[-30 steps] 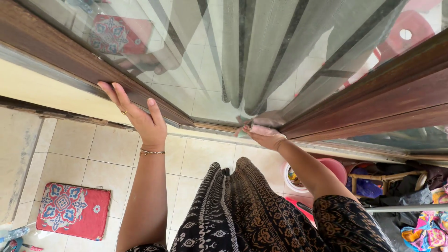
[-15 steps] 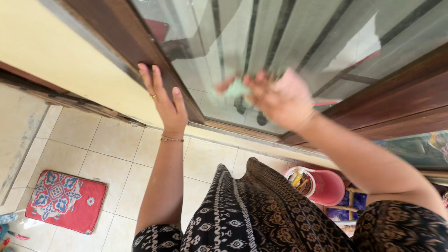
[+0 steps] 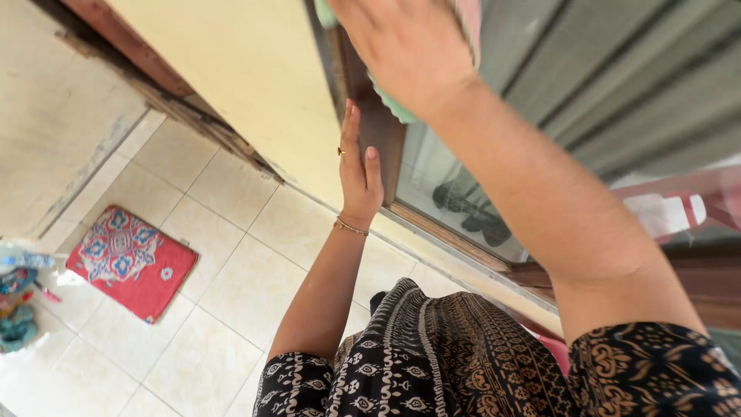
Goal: The person wipes the wooden frame and the glass panes of a sliding door using a cloth.
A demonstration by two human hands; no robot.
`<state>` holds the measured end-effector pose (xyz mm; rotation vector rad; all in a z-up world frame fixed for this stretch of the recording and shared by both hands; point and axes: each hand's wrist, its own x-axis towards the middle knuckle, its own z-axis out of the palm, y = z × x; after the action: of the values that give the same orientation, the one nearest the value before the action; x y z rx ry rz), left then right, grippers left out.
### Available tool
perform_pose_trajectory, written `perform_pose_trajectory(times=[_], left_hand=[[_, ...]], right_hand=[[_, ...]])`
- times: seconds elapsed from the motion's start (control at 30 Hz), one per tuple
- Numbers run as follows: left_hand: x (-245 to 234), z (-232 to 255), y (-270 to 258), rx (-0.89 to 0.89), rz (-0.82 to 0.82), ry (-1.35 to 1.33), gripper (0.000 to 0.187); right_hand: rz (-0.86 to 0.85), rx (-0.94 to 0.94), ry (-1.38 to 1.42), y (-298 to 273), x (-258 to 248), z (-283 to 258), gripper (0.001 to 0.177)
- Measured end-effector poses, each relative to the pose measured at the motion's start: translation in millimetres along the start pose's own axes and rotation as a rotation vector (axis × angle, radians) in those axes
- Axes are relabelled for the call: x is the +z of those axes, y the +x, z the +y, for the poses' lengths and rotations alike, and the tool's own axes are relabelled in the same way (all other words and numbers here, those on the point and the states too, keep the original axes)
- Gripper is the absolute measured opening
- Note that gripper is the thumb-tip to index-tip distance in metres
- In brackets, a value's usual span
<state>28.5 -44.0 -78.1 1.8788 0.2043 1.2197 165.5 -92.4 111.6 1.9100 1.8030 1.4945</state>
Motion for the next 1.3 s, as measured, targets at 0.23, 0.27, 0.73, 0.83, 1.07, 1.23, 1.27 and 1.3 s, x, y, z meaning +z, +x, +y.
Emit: perform_pose_trajectory(times=[0.23, 0.27, 0.73, 0.83, 1.07, 1.23, 1.27, 1.3], left_hand=[[-14, -27, -32, -0.130, 0.055, 0.013, 0.060], [-15, -33, -38, -0.141, 0.057, 0.028, 0.060], [-38, -43, -78, -0.224, -0.043, 0.203, 0.056], [-44, -34, -84, -0.278, -0.084, 0.181, 0.055], [-39, -26, -78, -0.236, -0.154, 0.188, 0.056], [-30, -25, -72, -0.210, -0.185, 0.159, 0.058], [-28, -24, -70, -0.209, -0.188, 0.143, 0.058], [-27, -24, -68, -0.207, -0.191, 0.127, 0.058]], right_hand=[[-0.182, -0.154, 0.182, -78, 74, -105, 0.057], [-0.185, -0.151, 0.178, -94, 88, -123, 0.056], [-0.633, -0.711, -0.044, -206, 165, -274, 0.060], [-0.788, -0.941, -0.056, -192, 144, -271, 0.064], [-0.802, -1.065, -0.014, -272, 154, -276, 0.063], [-1.290, -0.203, 0.965, -377, 166, -265, 0.055], [-1.413, 0.259, 1.365, -389, 169, -259, 0.056], [-1.284, -0.100, 1.017, -401, 163, -256, 0.054]])
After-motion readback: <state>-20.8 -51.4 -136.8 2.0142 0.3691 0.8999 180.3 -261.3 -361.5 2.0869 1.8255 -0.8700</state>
